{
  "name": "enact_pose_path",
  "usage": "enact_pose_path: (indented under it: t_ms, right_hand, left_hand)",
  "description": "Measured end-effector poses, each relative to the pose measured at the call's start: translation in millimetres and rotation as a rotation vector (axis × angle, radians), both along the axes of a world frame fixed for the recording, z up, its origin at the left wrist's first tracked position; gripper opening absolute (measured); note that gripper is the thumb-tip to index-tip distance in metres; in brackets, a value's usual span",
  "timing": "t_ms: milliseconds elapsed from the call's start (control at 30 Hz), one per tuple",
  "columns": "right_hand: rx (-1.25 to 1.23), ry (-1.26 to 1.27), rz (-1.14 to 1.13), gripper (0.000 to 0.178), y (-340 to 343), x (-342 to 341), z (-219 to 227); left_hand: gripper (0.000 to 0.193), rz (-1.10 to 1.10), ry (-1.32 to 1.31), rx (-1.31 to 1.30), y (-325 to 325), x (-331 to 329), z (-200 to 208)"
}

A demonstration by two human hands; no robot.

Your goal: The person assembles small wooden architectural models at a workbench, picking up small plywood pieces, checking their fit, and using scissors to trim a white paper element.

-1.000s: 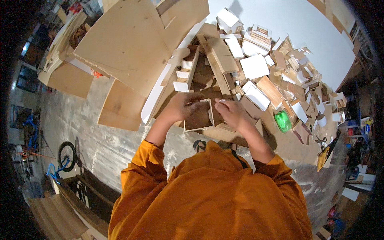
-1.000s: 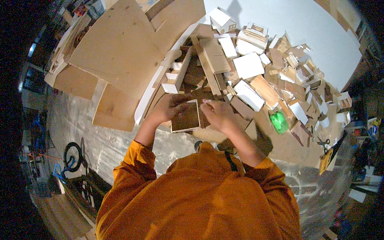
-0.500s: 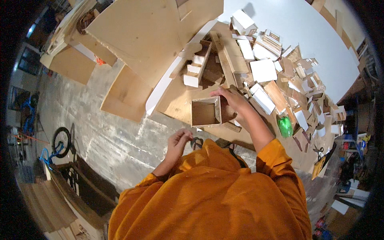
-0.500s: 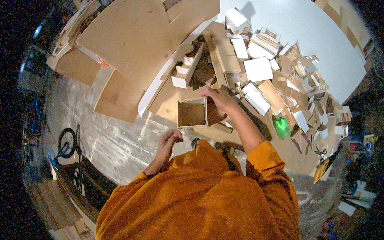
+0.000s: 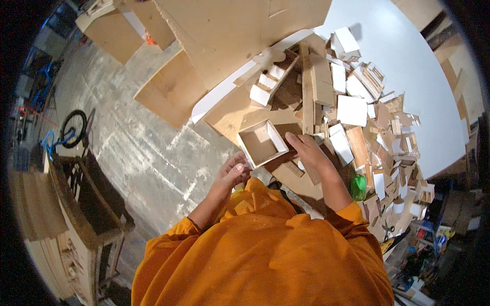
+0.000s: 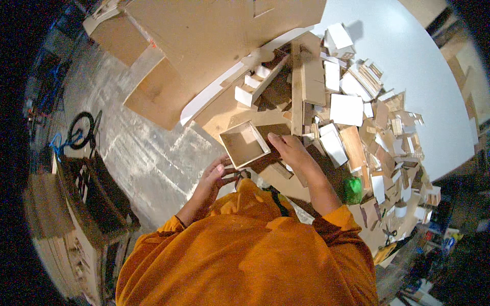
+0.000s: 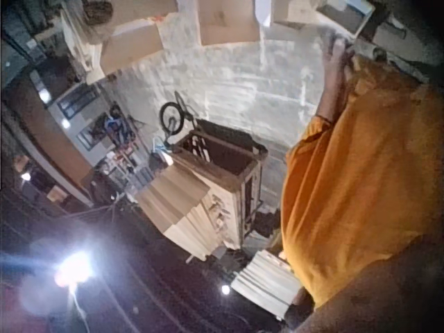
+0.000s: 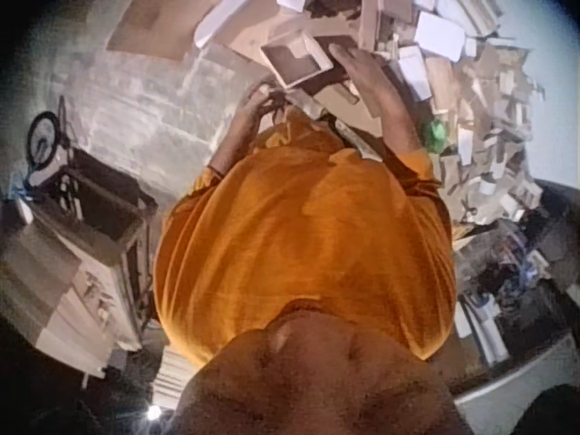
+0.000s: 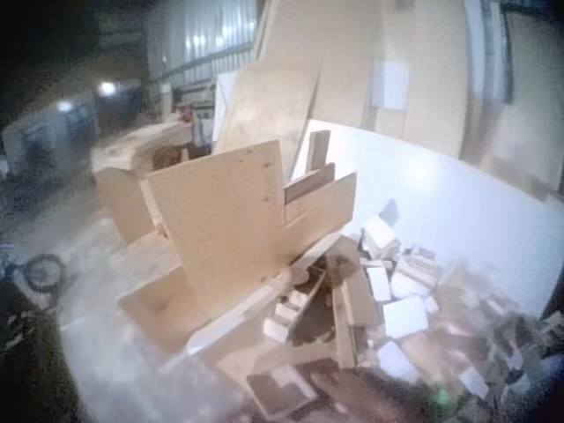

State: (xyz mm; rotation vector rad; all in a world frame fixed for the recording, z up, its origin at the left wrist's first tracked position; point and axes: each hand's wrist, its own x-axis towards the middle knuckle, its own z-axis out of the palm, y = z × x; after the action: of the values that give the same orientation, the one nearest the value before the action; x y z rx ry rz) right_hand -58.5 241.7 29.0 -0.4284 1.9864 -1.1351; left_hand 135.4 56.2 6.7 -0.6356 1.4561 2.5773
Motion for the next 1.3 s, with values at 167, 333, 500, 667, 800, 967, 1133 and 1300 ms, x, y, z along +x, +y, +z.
enact_pose_path:
  t_ms: [167, 333, 500, 667, 800, 967, 1133, 1300]
  right_hand:
    - [-0.081, -0.255, 0.050, 0.048, 4, 6, -6]
    - [-0.158, -0.254, 0.196, 0.034, -1, 6, -14]
    - [-0.156, 0.178, 0.353, 0.020, -8, 0, -9]
    - [-0.367, 0.798, 0.362, 0.031, -7, -6, 39]
    - [-0.407, 1.112, 0.615, 0.035, -21, -4, 63]
    - [-0.401, 1.237, 0.812, 0.025, -37, -9, 50]
    - [-0.391, 1.206, 0.906, 0.018, -50, -5, 45]
    - [-0.330, 1.266, 1.015, 0.014, -60, -6, 41]
  left_hand:
    - [0.076, 0.193, -0.021, 0.011, 14, -5, 1]
    - [0.062, 0.307, -0.101, -0.153, 16, -17, 7]
    - [0.059, 0.400, -0.159, -0.278, 7, -20, 7]
    - [0.057, 0.348, -0.139, -0.344, -3, -19, 9]
    - [0.061, 0.452, -0.061, -0.397, -5, -20, -6]
    - [0.085, 0.536, 0.134, -0.690, 13, -13, -21]
    - [0.121, 0.407, -0.010, -1.335, 36, -4, -38]
    - [0.120, 0.540, -0.007, -1.406, 49, -28, -41]
